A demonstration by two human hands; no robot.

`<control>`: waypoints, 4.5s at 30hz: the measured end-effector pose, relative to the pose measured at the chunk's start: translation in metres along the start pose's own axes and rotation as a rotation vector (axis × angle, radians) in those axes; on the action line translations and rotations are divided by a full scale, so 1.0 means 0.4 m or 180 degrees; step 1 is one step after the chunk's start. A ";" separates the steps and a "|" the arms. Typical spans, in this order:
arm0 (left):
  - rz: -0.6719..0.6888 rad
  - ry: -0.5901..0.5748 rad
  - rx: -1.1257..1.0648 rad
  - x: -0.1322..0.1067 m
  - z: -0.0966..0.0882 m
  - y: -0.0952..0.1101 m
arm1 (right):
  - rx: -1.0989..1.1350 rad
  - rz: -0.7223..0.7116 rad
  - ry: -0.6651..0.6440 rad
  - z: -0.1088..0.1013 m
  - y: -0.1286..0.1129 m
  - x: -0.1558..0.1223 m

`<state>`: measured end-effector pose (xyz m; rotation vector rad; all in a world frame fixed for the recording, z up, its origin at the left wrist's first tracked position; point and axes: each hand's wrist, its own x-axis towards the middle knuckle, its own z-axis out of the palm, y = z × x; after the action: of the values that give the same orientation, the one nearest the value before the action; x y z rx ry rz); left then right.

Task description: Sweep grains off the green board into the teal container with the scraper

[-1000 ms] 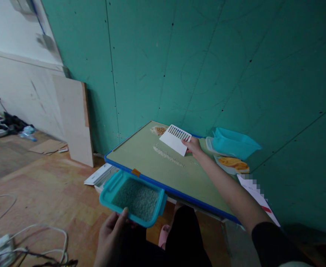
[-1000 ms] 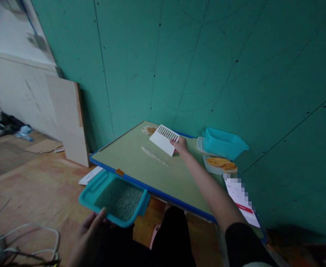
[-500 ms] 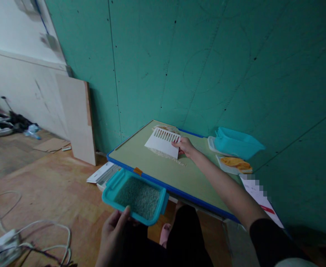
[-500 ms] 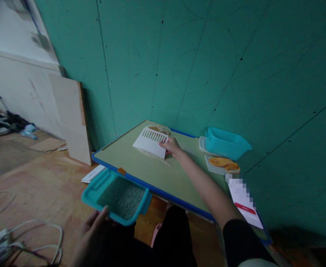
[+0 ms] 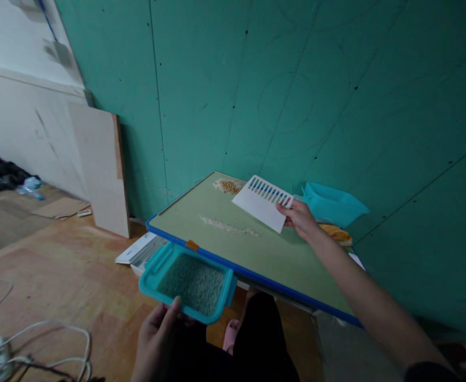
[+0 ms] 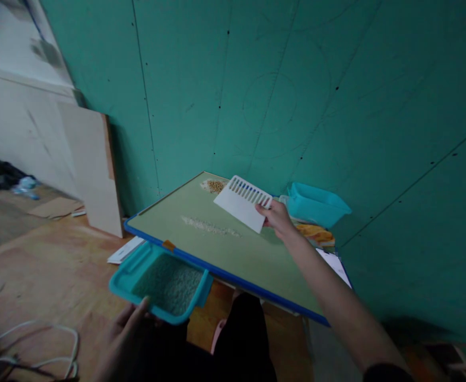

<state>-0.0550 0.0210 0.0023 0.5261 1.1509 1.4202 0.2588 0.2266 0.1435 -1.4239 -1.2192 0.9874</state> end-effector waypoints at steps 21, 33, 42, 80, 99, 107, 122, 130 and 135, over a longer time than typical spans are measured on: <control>-0.0004 0.0144 -0.0108 -0.008 0.012 -0.004 | -0.0159 0.0345 0.0696 -0.159 0.120 -0.166; 0.0301 0.0039 0.0027 0.005 0.005 -0.038 | 0.0179 0.0472 -0.0050 0.035 0.112 -0.210; 0.0349 -0.0077 -0.0006 -0.002 0.015 -0.036 | 0.0214 0.0527 -0.0327 0.112 0.080 -0.225; 0.0447 -0.0282 0.0087 0.001 0.005 -0.035 | 0.0204 0.0409 -0.0915 0.089 0.057 -0.244; 0.0357 -0.0193 -0.0098 0.002 -0.010 -0.010 | 0.0173 0.0355 -0.0823 0.123 0.054 -0.215; 0.0385 -0.0135 -0.0067 0.014 -0.029 -0.024 | 0.0164 0.0204 -0.0494 0.117 0.060 -0.162; 0.0420 -0.0190 -0.0256 0.005 -0.018 -0.013 | 0.0175 0.0153 -0.1039 0.197 0.047 -0.156; 0.0434 -0.0251 -0.0208 0.012 -0.022 -0.018 | 0.0430 0.0377 -0.1029 0.188 0.054 -0.176; 0.0515 -0.0266 -0.0107 0.012 -0.021 -0.015 | 0.0538 0.0341 -0.0794 0.211 0.050 -0.158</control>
<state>-0.0604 0.0216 -0.0079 0.6608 1.0346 1.5386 0.1705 0.1779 0.1069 -1.2711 -1.2141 1.3419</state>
